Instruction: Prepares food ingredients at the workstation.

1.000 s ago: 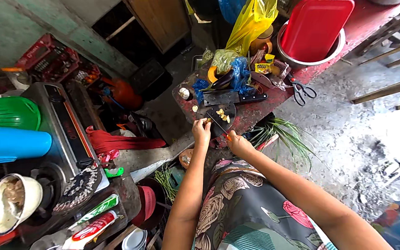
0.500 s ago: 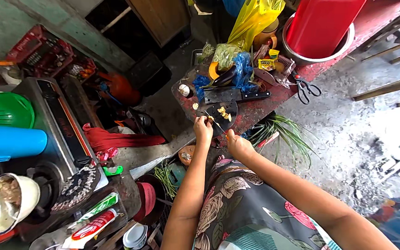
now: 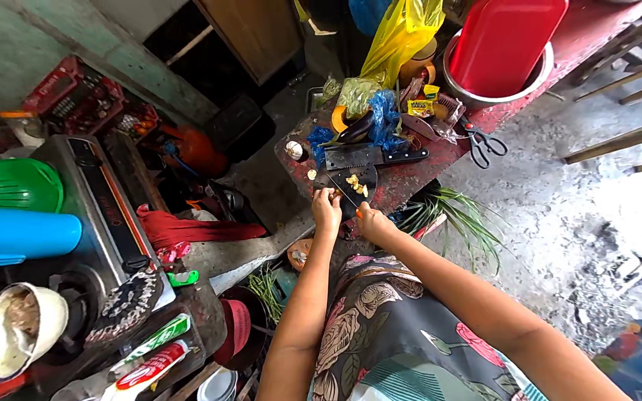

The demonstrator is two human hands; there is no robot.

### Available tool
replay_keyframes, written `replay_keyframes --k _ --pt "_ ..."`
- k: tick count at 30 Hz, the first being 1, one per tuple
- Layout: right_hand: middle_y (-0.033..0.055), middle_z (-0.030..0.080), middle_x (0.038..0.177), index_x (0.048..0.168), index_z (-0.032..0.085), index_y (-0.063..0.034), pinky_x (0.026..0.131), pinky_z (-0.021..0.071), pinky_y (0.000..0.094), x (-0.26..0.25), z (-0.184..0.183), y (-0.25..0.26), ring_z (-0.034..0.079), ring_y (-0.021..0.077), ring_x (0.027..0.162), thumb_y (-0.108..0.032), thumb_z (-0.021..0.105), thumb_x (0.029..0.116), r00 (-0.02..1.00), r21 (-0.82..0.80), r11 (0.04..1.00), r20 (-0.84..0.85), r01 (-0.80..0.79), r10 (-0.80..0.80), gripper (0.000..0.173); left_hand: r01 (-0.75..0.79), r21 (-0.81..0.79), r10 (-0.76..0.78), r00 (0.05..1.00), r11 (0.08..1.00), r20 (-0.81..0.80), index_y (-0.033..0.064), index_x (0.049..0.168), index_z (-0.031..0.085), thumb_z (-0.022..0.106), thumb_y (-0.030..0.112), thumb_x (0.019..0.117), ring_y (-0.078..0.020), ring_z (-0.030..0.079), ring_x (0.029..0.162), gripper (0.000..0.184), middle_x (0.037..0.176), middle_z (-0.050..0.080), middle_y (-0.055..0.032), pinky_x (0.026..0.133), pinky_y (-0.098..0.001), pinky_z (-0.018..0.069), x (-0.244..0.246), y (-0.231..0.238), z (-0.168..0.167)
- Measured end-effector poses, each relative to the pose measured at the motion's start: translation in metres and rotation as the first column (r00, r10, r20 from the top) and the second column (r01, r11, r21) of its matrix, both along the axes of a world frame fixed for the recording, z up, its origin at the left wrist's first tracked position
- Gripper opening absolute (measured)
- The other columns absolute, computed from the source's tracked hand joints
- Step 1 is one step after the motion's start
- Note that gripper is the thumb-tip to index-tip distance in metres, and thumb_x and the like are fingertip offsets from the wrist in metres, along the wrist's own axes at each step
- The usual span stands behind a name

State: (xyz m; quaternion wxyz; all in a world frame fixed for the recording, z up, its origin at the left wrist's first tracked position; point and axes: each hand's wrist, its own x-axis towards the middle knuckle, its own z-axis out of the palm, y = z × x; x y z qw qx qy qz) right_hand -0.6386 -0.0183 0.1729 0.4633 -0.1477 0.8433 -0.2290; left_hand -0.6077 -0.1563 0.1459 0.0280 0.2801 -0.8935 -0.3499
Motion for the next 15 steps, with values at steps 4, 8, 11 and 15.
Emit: replay_keyframes --k 4,8,11,15 --pt "0.0267 0.062 0.131 0.146 0.041 -0.0029 0.101 0.0496 0.0602 0.012 -0.002 0.02 0.062 0.0421 0.124 -0.024 0.039 0.1107 1.0 0.019 1.0 0.0 -0.02 0.02 0.041 0.011 0.038 -0.012 1.0 0.999 0.015 -0.0053 0.123 0.066 0.068 0.008 0.0973 -0.0363 0.063 0.117 0.029 0.123 0.065 -0.0255 0.105 -0.0485 0.0488 0.001 -0.006 0.002" --pt "0.0266 0.062 0.132 0.146 0.043 -0.004 0.101 0.0491 0.0616 0.003 0.0 0.032 0.061 0.043 0.126 -0.026 0.038 0.111 0.998 0.06 0.998 -0.05 -0.025 0.028 0.042 0.07 0.037 -0.071 0.997 0.997 0.017 -0.0016 0.122 0.067 0.073 0.009 0.0917 -0.0364 0.062 0.117 0.033 0.122 0.065 -0.0238 0.103 -0.0497 0.0493 0.002 -0.005 -0.003" --pt "0.0261 0.064 0.13 0.147 0.043 -0.0058 0.099 0.0498 0.062 -0.006 0.003 0.036 0.062 0.0435 0.124 -0.027 0.037 0.1116 0.994 0.13 0.991 -0.111 0.018 -0.003 0.041 0.11 -0.012 -0.111 0.994 0.994 -0.007 0.0021 0.119 0.071 0.074 0.008 0.0902 -0.0366 0.06 0.12 0.03 0.122 0.066 -0.022 0.107 -0.0507 0.0466 0.006 0.0 -0.009" --pt "0.0255 0.066 0.125 0.143 0.045 -0.0053 0.097 0.051 0.0614 -0.003 0.001 0.042 0.064 0.0426 0.121 -0.028 0.039 0.1111 0.99 0.102 0.994 -0.138 0.043 -0.029 0.04 0.125 0.069 -0.124 0.992 0.99 -0.011 0.0018 0.134 0.064 0.069 0.01 0.0965 -0.0361 0.062 0.12 0.038 0.127 0.065 -0.0232 0.106 -0.0501 0.0479 0.009 -0.004 -0.001"
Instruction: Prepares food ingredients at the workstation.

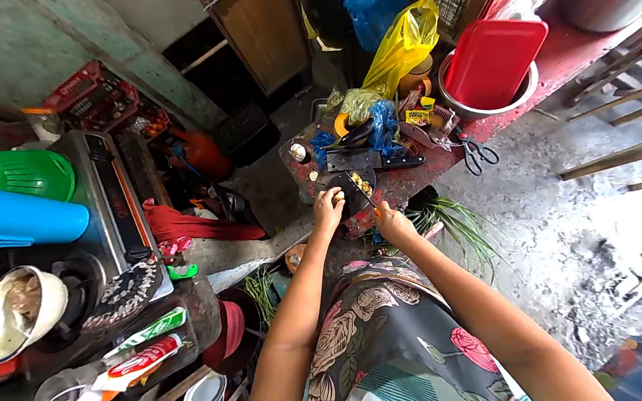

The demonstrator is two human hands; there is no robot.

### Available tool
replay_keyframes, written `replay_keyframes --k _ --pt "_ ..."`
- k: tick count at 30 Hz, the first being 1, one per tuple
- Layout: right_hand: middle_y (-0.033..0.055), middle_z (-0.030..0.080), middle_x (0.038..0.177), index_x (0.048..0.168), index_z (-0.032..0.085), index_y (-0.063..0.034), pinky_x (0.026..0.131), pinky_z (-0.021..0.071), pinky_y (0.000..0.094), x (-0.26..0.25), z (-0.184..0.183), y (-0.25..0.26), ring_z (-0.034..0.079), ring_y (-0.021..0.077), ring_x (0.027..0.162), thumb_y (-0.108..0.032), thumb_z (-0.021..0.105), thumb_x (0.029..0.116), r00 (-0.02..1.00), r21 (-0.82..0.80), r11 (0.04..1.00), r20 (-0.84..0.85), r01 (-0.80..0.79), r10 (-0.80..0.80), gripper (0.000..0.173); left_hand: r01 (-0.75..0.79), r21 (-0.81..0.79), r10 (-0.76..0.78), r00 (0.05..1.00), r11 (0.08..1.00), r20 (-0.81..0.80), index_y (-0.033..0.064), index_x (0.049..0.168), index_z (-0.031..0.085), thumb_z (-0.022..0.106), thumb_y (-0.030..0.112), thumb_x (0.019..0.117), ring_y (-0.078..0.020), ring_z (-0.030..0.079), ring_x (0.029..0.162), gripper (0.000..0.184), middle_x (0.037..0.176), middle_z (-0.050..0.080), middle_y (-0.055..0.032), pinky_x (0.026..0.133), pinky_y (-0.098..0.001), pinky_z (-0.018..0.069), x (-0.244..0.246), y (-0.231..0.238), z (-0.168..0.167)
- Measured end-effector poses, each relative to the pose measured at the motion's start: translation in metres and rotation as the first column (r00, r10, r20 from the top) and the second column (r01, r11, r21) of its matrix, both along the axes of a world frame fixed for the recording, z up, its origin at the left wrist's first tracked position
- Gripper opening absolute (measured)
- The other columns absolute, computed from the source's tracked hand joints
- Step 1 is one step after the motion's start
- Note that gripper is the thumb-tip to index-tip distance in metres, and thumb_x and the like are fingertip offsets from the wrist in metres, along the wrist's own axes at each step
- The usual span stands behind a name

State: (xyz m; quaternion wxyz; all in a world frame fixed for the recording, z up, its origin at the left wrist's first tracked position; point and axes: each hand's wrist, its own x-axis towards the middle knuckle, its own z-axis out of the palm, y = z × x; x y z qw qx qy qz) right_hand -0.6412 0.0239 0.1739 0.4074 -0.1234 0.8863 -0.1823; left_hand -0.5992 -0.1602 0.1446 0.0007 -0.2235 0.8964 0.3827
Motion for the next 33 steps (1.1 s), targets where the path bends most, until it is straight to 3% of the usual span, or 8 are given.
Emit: replay_keyframes --k 4,7,13,15,18,25,29,33 --pt "0.0268 0.064 0.126 0.143 0.046 -0.0028 0.099 0.0498 0.061 0.013 -0.007 0.002 0.063 0.0432 0.121 -0.027 0.042 0.1104 0.999 -0.093 0.996 0.032 -0.001 0.004 0.041 -0.091 0.081 0.089 0.996 0.993 0.027 -0.003 0.126 0.058 0.074 0.01 0.0923 -0.0357 0.069 0.102 0.04 0.115 0.067 -0.0246 0.091 -0.0523 0.0559 0.003 -0.005 0.008" --pt "0.0276 0.064 0.125 0.143 0.045 -0.0007 0.1 0.0495 0.0593 0.022 -0.004 -0.001 0.063 0.043 0.12 -0.025 0.042 0.1104 0.998 -0.144 0.989 0.056 -0.013 0.022 0.041 -0.127 0.023 0.127 0.992 0.992 0.0 -0.0046 0.117 0.066 0.074 0.01 0.0925 -0.0358 0.067 0.107 0.03 0.115 0.067 -0.0242 0.097 -0.0507 0.0531 0.005 -0.003 0.006" --pt "0.026 0.065 0.125 0.141 0.045 -0.0024 0.099 0.0501 0.0588 0.025 0.0 -0.001 0.064 0.0414 0.12 -0.028 0.041 0.1108 0.996 -0.123 0.991 0.063 -0.048 0.056 0.04 -0.089 0.07 0.078 0.985 0.994 0.153 -0.0042 0.132 0.062 0.058 0.014 0.1041 -0.0383 0.062 0.12 0.034 0.13 0.063 -0.0269 0.107 -0.0512 0.0473 0.003 -0.006 0.01" --pt "0.0257 0.065 0.126 0.142 0.045 -0.0034 0.098 0.0502 0.0602 0.027 -0.001 0.001 0.064 0.0421 0.121 -0.029 0.04 0.1107 0.996 -0.091 0.993 0.055 -0.071 0.077 0.041 -0.097 0.179 0.059 0.977 0.979 0.207 -0.0014 0.137 0.058 0.055 0.016 0.1066 -0.0373 0.066 0.111 0.035 0.13 0.062 -0.0266 0.098 -0.051 0.0531 0.003 -0.012 0.012" --pt "0.026 0.065 0.125 0.142 0.045 -0.0029 0.098 0.0504 0.0601 0.031 -0.002 0.004 0.064 0.0425 0.12 -0.029 0.04 0.111 0.993 -0.099 0.989 0.041 -0.108 0.113 0.04 -0.144 0.336 0.071 0.973 0.931 0.222 0.0033 0.14 0.052 0.051 0.015 0.1085 -0.0338 0.069 0.094 0.034 0.124 0.063 -0.0258 0.085 -0.0487 0.0564 0.004 -0.016 0.017" --pt "0.0269 0.065 0.123 0.142 0.045 -0.0019 0.098 0.0502 0.0605 0.034 0.003 0.007 0.064 0.043 0.119 -0.029 0.039 0.1115 0.989 -0.134 0.981 0.028 -0.143 0.148 0.041 -0.223 0.735 0.287 0.957 0.641 0.04 -0.0019 0.138 0.052 0.042 0.006 0.1095 -0.016 0.063 0.095 0.031 0.128 0.058 -0.0159 0.086 -0.0322 0.0542 0.009 -0.016 0.01" --pt "0.0261 0.066 0.122 0.143 0.045 -0.0039 0.097 0.0508 0.0602 0.035 0.008 0.006 0.065 0.0431 0.119 -0.03 0.037 0.1117 0.986 -0.095 0.981 -0.022 -0.168 0.167 0.041 -0.243 0.811 0.351 0.935 0.533 0.05 -0.0021 0.132 0.055 0.043 0.006 0.1091 -0.0121 0.061 0.088 0.027 0.114 0.061 -0.0102 0.083 -0.0274 0.0529 0.01 -0.015 0.009" --pt "0.0259 0.067 0.12 0.143 0.046 -0.0044 0.095 0.0518 0.06 0.036 0.009 0.004 0.066 0.0436 0.116 -0.029 0.035 0.1119 0.978 -0.064 0.978 -0.082 -0.197 0.192 0.041 -0.255 0.791 0.343 0.937 0.556 0.062 -0.001 0.131 0.056 0.043 0.005 0.109 -0.0114 0.058 0.083 0.027 0.105 0.061 -0.0083 0.078 -0.0269 0.0507 0.01 -0.011 0.006"
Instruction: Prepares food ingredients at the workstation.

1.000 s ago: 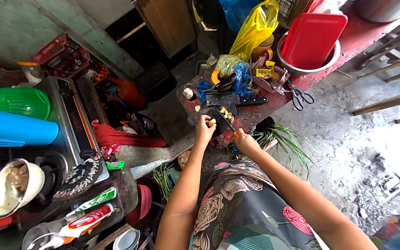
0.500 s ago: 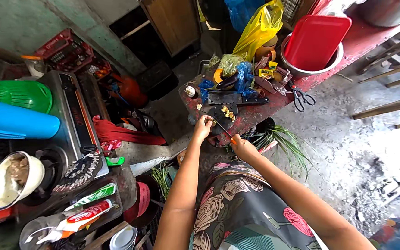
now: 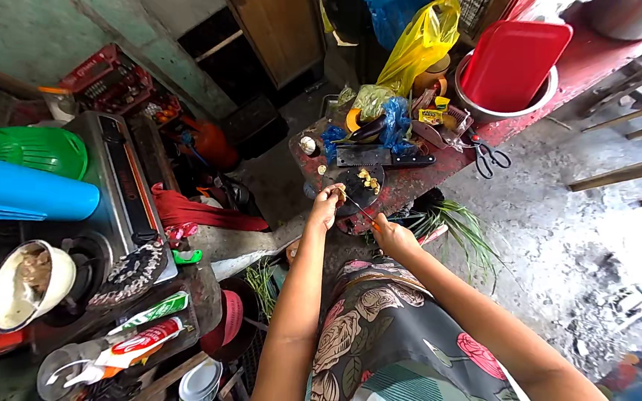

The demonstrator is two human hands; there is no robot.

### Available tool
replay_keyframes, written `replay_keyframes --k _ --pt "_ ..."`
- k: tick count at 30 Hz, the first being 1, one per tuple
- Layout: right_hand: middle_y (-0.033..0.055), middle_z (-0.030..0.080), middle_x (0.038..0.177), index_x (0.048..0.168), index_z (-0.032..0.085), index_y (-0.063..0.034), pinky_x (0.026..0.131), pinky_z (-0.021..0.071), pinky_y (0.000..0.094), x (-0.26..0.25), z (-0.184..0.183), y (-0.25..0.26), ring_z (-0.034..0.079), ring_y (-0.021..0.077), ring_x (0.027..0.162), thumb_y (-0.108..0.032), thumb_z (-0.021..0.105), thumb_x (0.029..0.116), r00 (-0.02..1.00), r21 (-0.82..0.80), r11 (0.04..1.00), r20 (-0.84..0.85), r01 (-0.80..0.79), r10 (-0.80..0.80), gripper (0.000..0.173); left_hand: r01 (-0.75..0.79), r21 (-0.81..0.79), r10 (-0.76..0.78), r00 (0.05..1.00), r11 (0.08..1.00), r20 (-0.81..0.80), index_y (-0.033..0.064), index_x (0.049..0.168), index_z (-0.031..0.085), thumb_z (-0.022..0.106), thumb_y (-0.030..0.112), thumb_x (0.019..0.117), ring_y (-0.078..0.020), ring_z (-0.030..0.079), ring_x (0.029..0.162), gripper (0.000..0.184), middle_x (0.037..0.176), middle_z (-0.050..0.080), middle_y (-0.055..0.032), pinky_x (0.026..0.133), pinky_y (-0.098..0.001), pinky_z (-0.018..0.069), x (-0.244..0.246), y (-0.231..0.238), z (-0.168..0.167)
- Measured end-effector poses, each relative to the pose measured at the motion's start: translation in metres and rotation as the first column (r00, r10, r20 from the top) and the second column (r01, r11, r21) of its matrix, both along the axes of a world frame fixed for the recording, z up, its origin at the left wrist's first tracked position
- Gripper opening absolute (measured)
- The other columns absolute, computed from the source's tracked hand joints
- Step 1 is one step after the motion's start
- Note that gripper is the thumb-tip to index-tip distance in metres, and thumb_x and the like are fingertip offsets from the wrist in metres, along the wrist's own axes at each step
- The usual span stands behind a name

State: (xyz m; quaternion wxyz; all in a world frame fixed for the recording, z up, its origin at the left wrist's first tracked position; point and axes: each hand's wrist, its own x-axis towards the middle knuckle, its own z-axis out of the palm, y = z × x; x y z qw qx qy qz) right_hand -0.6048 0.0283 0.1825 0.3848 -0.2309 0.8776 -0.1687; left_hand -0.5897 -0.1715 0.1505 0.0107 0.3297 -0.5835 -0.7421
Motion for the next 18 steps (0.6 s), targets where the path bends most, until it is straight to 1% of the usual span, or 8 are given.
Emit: replay_keyframes --k 2,5,7,9,13,16,18 --pt "0.026 0.067 0.121 0.144 0.046 -0.0046 0.095 0.0519 0.0601 0.001 -0.001 -0.001 0.066 0.0439 0.117 -0.029 0.034 0.112 1.0 0.024 1.0 -0.011 0.01 -0.01 0.041 0.023 -0.045 -0.023 1.0 0.999 0.014 -0.001 0.13 0.056 0.043 0.007 0.1094 -0.0111 0.058 0.083 0.026 0.105 0.06 -0.0081 0.078 -0.0264 0.0511 -0.001 0.004 -0.003" --pt "0.0256 0.067 0.121 0.144 0.046 -0.0051 0.094 0.0527 0.0603 0.003 -0.002 -0.003 0.067 0.0441 0.115 -0.028 0.031 0.1124 0.999 0.059 0.998 -0.036 0.018 -0.015 0.041 0.086 -0.131 -0.081 0.996 0.988 0.039 -0.0031 0.133 0.054 0.04 0.01 0.1109 -0.0163 0.059 0.094 0.029 0.119 0.059 -0.0151 0.087 -0.0323 0.0509 -0.001 0.007 -0.006" --pt "0.0257 0.067 0.121 0.144 0.046 -0.0053 0.093 0.0531 0.0602 0.003 0.0 -0.005 0.067 0.0442 0.115 -0.026 0.03 0.1123 0.999 0.081 0.996 -0.047 0.024 -0.021 0.041 0.088 -0.161 -0.08 0.995 0.983 0.055 -0.0033 0.133 0.054 0.039 0.012 0.1115 -0.019 0.059 0.101 0.03 0.125 0.059 -0.0178 0.091 -0.0354 0.0507 -0.001 0.01 -0.004" --pt "0.0262 0.067 0.121 0.144 0.045 -0.0047 0.093 0.0528 0.061 0.003 0.002 -0.008 0.067 0.0447 0.115 -0.025 0.03 0.1125 0.998 0.096 0.995 -0.055 0.026 -0.021 0.04 0.071 -0.206 -0.057 0.996 0.976 0.073 -0.0025 0.133 0.055 0.038 0.013 0.1117 -0.0194 0.06 0.101 0.031 0.125 0.059 -0.018 0.091 -0.0356 0.0506 -0.001 0.013 -0.002" --pt "0.0261 0.067 0.121 0.141 0.046 -0.0045 0.092 0.0534 0.06 0.002 0.003 -0.013 0.067 0.0443 0.114 -0.024 0.029 0.1127 0.998 0.113 0.994 -0.066 0.009 -0.002 0.038 0.038 -0.306 -0.006 0.994 0.951 0.105 -0.002 0.136 0.053 0.037 0.015 0.1121 -0.0238 0.061 0.106 0.033 0.128 0.059 -0.0209 0.095 -0.0399 0.0503 -0.003 0.021 -0.003" --pt "0.0253 0.067 0.121 0.14 0.047 -0.0047 0.092 0.0534 0.0596 -0.001 0.002 -0.015 0.067 0.0436 0.115 -0.023 0.029 0.1126 0.998 0.115 0.993 -0.06 0.005 0.002 0.038 0.064 -0.388 0.001 0.986 0.919 0.164 -0.0023 0.138 0.05 0.04 0.018 0.1118 -0.0311 0.061 0.112 0.035 0.129 0.059 -0.0252 0.098 -0.0466 0.0497 -0.004 0.026 -0.006" --pt "0.0246 0.068 0.12 0.14 0.047 -0.005 0.092 0.0536 0.0595 -0.002 -0.002 -0.016 0.067 0.0433 0.115 -0.023 0.03 0.1123 0.998 0.113 0.994 -0.057 0.006 0.0 0.037 0.066 -0.398 0.016 0.98 0.915 0.199 -0.0023 0.138 0.05 0.042 0.02 0.1114 -0.0347 0.061 0.116 0.036 0.132 0.058 -0.0272 0.1 -0.0501 0.0486 -0.004 0.029 -0.007"
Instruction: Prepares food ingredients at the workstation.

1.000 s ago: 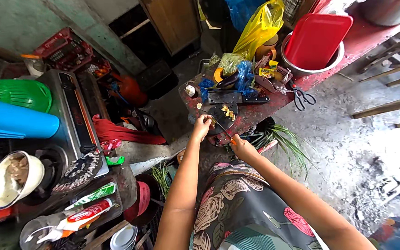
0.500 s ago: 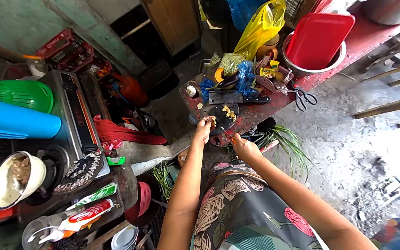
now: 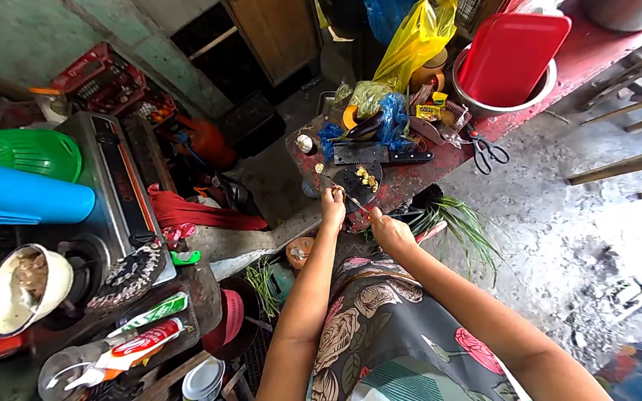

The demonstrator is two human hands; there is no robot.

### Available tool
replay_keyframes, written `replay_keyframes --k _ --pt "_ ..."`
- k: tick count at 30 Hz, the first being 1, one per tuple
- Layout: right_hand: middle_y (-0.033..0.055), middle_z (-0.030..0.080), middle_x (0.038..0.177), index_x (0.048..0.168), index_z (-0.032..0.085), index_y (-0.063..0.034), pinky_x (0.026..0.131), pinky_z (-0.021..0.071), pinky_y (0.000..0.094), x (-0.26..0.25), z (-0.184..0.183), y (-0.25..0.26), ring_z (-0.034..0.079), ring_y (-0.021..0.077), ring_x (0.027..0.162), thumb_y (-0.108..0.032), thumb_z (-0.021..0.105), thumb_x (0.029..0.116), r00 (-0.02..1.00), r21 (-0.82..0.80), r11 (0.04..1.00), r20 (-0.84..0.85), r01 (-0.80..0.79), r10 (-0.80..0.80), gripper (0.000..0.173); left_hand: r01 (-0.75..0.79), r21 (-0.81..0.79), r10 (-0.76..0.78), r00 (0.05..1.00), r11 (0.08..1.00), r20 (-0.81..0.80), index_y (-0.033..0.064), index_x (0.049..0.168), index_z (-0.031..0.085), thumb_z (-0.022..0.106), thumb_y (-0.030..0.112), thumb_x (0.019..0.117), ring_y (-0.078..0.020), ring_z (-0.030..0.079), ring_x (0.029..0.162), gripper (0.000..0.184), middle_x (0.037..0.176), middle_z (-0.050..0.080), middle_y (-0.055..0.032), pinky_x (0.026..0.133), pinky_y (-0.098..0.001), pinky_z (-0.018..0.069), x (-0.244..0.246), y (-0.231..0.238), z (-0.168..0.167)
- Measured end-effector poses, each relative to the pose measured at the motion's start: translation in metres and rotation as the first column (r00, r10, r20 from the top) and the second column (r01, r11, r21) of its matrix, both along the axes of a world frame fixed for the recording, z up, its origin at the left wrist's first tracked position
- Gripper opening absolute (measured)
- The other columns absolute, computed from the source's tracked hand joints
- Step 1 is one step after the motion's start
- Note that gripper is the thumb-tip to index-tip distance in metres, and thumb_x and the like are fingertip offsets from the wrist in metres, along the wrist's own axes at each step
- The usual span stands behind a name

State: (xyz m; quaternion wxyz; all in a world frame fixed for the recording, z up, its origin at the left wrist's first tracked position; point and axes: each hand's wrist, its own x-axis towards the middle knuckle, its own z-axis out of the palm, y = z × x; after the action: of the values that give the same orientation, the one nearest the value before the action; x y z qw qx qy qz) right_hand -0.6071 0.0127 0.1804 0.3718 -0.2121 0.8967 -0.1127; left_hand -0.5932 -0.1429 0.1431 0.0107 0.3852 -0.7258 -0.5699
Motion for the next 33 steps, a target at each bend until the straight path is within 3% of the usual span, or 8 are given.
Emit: replay_keyframes --k 5,11,14,16,20,27,31,33 --pt "0.0245 0.068 0.122 0.142 0.047 -0.0069 0.092 0.0534 0.0612 -0.008 -0.013 -0.001 0.067 0.044 0.115 -0.021 0.03 0.1119 0.999 0.026 0.998 0.005 0.05 -0.05 0.037 0.007 0.119 -0.004 1.0 0.993 -0.021 0.0003 0.136 0.053 0.042 0.017 0.1115 -0.0189 0.061 0.09 0.032 0.113 0.062 -0.0169 0.084 -0.0343 0.0518 -0.002 0.016 0.021" --pt "0.0267 0.062 0.129 0.139 0.052 -0.0045 0.088 0.0531 0.0618 -0.018 -0.006 0.006 0.064 0.0472 0.115 -0.015 0.048 0.1063 0.992 0.043 0.997 -0.108 0.062 -0.057 0.035 -0.044 0.263 0.067 0.995 0.964 -0.077 0.002 0.136 0.05 0.039 0.016 0.1087 -0.0186 0.058 0.082 0.032 0.102 0.057 -0.0127 0.077 -0.0367 0.053 -0.006 0.003 0.021" --pt "0.0261 0.06 0.132 0.138 0.054 -0.0046 0.088 0.053 0.0606 -0.027 0.0 0.013 0.061 0.0462 0.12 -0.013 0.057 0.1022 0.988 0.045 0.996 -0.136 0.082 -0.075 0.037 -0.01 0.227 0.032 0.995 0.974 -0.096 0.0055 0.122 0.055 0.039 0.026 0.108 -0.0158 0.056 0.074 0.029 0.093 0.053 -0.0069 0.071 -0.0356 0.0535 -0.005 -0.004 0.024" --pt "0.0253 0.061 0.132 0.136 0.055 -0.0046 0.088 0.0531 0.0601 -0.033 0.002 0.015 0.061 0.0451 0.12 -0.014 0.058 0.1022 0.987 0.058 0.994 -0.14 0.088 -0.08 0.036 0.154 0.01 -0.153 0.985 0.988 -0.077 0.0011 0.116 0.059 0.053 0.026 0.1053 -0.0198 0.059 0.081 0.028 0.099 0.06 -0.0131 0.074 -0.0375 0.0521 -0.007 -0.001 0.025" --pt "0.0251 0.061 0.131 0.135 0.057 -0.0035 0.088 0.0533 0.0598 -0.037 0.009 0.017 0.062 0.0447 0.12 -0.017 0.061 0.102 0.986 0.063 0.995 -0.151 0.079 -0.069 0.036 0.446 -0.387 -0.473 0.881 0.807 0.031 -0.0017 0.102 0.068 0.078 0.022 0.0923 -0.0381 0.062 0.104 0.027 0.113 0.063 -0.0241 0.091 -0.0536 0.0519 -0.024 0.016 0.021" --pt "0.0209 0.065 0.131 0.132 0.063 -0.008 0.092 0.0498 0.0639 -0.041 0.037 0.057 0.063 0.0423 0.121 -0.023 0.065 0.1 0.982 0.063 0.985 -0.11 0.161 -0.153 0.036 0.514 -0.529 -0.49 0.849 0.676 0.198 0.0039 0.11 0.075 0.062 0.015 0.1018 -0.0357 0.063 0.115 0.019 0.118 0.066 -0.02 0.102 -0.0508 0.0491 -0.067 0.011 0.007" --pt "0.0272 0.066 0.122 0.133 0.06 -0.0031 0.096 0.0469 0.0679 -0.045 0.033 0.072 0.063 0.0463 0.117 -0.035 0.058 0.1042 0.967 -0.02 0.972 0.108 0.234 -0.23 0.043 0.359 -0.524 -0.411 0.912 0.772 0.019 0.002 0.116 0.074 0.054 0.008 0.1043 -0.0351 0.065 0.114 0.024 0.119 0.068 -0.0221 0.104 -0.0492 0.0494 -0.069 -0.006 0.017" --pt "0.0257 0.067 0.111 0.13 0.059 0.0009 0.09 0.0516 0.0606 -0.042 0.015 0.062 0.067 0.0408 0.102 -0.04 0.054 0.1066 0.942 -0.127 0.958 0.256 0.256 -0.218 0.047 0.287 -0.48 -0.342 0.939 0.829 -0.03 0.0 0.12 0.071 0.054 0.008 0.1042 -0.035 0.064 0.116 0.025 0.121 0.067 -0.0226 0.106 -0.0491 0.0475 -0.067 -0.018 0.021"
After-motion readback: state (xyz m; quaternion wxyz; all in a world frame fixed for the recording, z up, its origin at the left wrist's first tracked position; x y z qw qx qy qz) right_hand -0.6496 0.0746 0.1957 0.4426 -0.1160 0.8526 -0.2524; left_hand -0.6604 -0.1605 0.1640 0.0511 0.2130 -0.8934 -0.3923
